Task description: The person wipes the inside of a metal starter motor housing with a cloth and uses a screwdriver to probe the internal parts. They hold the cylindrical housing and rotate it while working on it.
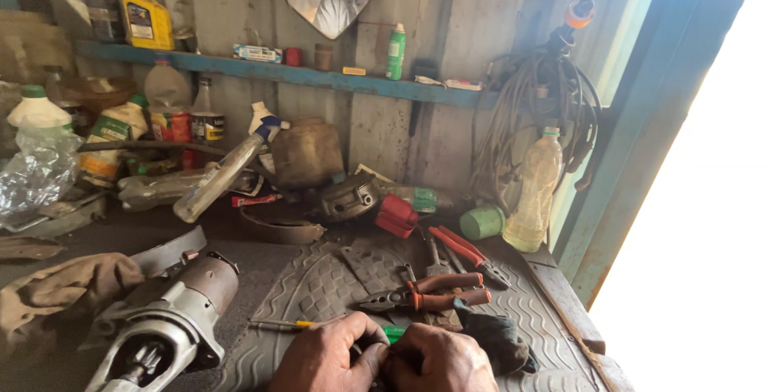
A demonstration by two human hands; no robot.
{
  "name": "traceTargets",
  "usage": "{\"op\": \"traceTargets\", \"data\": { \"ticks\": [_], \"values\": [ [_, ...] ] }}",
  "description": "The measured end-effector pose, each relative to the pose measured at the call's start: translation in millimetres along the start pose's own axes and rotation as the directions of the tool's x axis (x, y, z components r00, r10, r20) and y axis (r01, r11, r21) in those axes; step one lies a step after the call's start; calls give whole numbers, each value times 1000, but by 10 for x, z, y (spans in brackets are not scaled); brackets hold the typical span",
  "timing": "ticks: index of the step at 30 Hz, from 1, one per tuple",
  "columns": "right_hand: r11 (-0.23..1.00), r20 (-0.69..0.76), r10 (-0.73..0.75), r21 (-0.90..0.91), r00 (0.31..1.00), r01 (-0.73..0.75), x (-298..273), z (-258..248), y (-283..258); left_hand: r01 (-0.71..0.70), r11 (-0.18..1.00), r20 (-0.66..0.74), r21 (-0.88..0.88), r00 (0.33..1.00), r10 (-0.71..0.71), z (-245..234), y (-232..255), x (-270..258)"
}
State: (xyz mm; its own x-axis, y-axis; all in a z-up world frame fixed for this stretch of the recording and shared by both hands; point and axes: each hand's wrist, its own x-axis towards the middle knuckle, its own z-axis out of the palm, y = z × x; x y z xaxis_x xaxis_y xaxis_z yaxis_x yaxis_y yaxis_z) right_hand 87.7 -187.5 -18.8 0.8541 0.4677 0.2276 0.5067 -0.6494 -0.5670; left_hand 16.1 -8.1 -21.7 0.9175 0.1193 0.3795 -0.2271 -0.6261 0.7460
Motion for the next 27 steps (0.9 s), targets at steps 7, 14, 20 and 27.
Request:
{"op": "traceTargets", "data": {
  "ticks": [7, 14, 20, 27],
  "values": [
    [994, -4, 31, 107, 1000, -31, -50, -45, -69, 248, 967, 60, 62, 966, -251, -38, 47, -3],
    [998, -47, -55, 13, 997, 55, 7, 3, 63, -38, 998, -55, 49, 998, 41, 66, -125, 24],
    [1000, -90, -6, -12, 996, 5, -6, 44, 36, -37, 998, -121, 45, 992, 43, 21, 49, -84],
    [992, -62, 122, -27, 991, -123, -95, -55, -210, 208, 975, -5, 77, 978, -208, -109, 318, -124]
  ]
}}
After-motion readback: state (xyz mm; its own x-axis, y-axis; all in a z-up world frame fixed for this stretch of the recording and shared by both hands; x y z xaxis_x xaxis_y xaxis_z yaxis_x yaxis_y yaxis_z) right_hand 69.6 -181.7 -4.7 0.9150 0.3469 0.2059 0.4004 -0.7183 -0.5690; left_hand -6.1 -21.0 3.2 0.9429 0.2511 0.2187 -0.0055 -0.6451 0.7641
